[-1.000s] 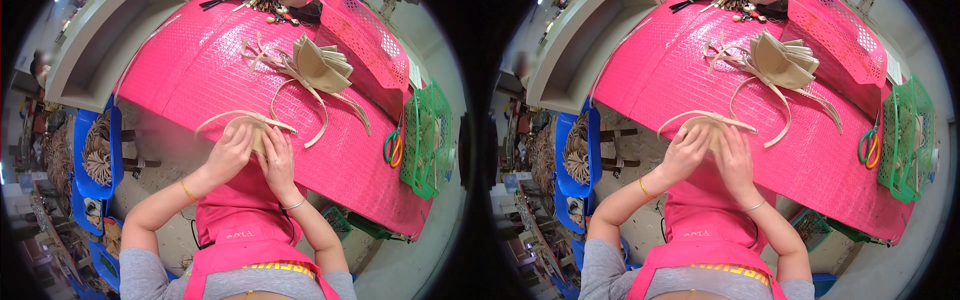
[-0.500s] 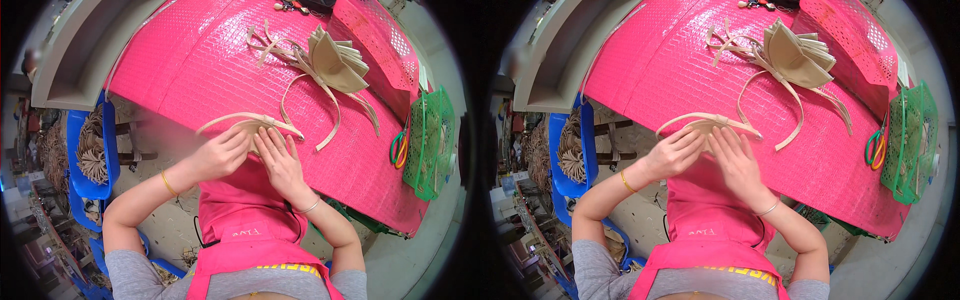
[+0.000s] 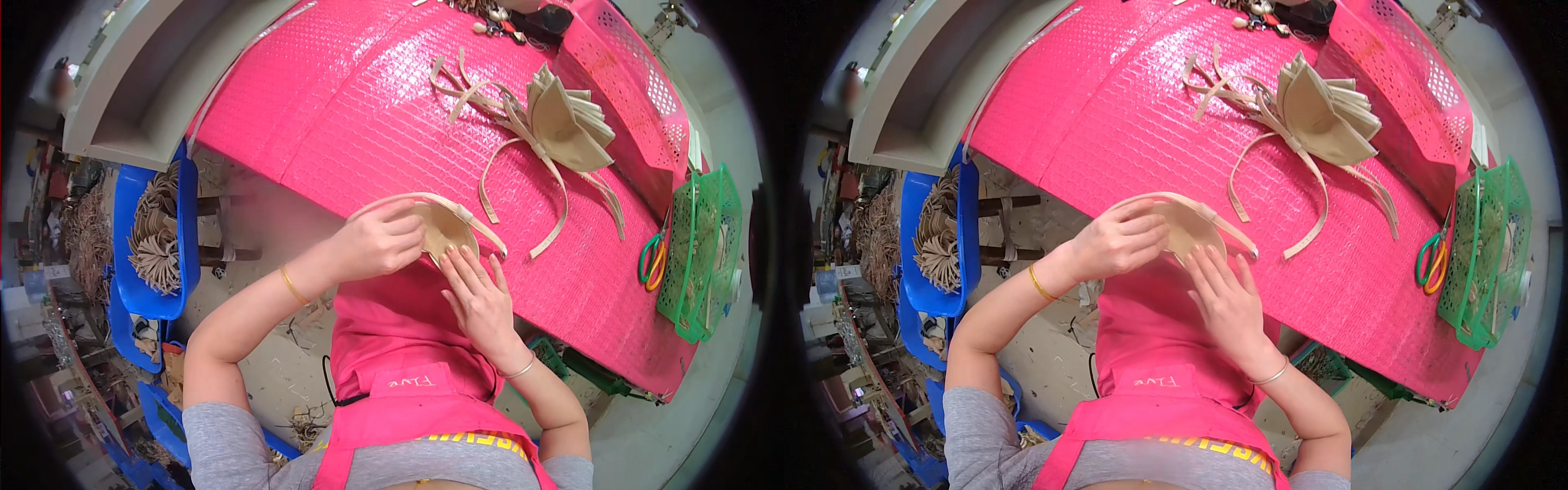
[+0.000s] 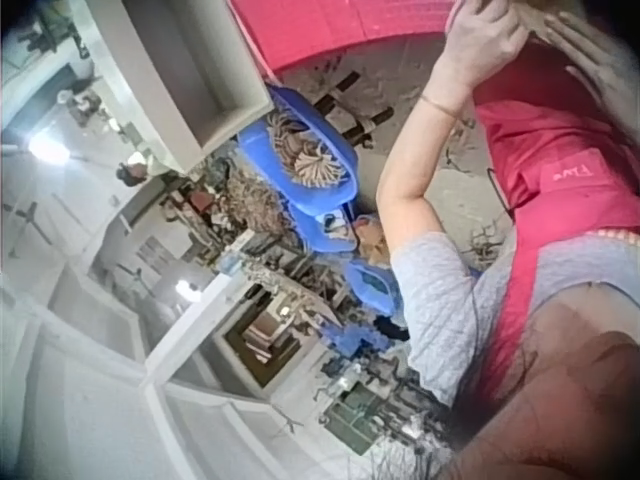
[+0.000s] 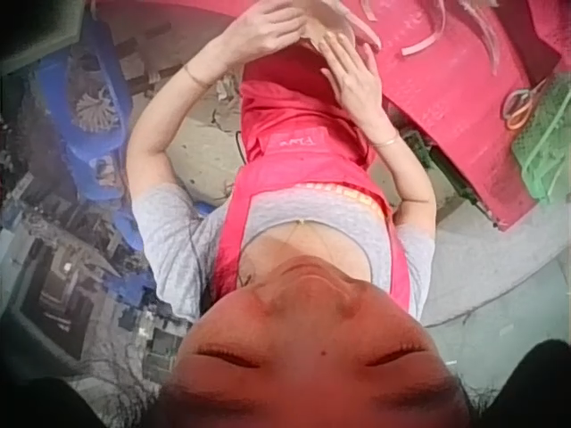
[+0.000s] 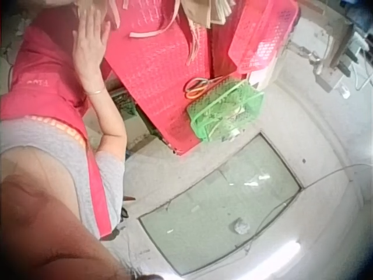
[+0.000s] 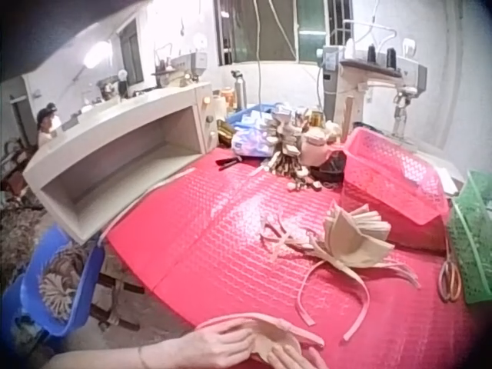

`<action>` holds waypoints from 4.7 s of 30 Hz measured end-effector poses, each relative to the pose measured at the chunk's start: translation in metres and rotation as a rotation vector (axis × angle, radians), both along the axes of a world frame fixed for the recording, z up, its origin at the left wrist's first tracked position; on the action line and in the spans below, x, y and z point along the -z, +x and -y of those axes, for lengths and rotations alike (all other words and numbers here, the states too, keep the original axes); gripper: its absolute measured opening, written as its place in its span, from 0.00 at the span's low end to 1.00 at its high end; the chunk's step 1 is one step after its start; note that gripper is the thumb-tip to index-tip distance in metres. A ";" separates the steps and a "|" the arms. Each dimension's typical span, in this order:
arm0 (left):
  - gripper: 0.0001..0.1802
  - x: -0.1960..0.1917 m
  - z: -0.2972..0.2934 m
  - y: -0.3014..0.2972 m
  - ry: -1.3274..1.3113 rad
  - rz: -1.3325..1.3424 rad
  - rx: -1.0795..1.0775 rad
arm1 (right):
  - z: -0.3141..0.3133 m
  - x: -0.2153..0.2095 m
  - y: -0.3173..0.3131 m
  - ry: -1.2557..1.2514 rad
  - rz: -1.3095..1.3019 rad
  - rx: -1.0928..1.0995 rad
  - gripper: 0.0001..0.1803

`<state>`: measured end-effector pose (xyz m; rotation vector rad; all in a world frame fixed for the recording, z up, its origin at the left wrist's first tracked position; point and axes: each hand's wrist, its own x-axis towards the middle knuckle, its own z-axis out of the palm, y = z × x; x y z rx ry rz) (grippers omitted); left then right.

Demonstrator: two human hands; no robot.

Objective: Manually assemble and organize beige shoe lining or insole components at a workstation.

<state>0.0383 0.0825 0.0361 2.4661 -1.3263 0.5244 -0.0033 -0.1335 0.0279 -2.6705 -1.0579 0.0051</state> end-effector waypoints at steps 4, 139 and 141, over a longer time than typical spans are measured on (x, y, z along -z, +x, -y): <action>0.10 0.003 0.003 -0.002 -0.027 0.066 0.013 | -0.022 -0.009 0.004 0.099 -0.144 0.144 0.26; 0.14 -0.013 -0.025 0.040 -1.626 -1.240 -0.090 | -0.100 -0.033 0.096 0.955 -0.871 0.136 0.11; 0.13 -0.013 -0.022 0.040 -1.419 -1.238 -0.079 | -0.100 -0.025 0.097 1.078 -0.784 0.090 0.13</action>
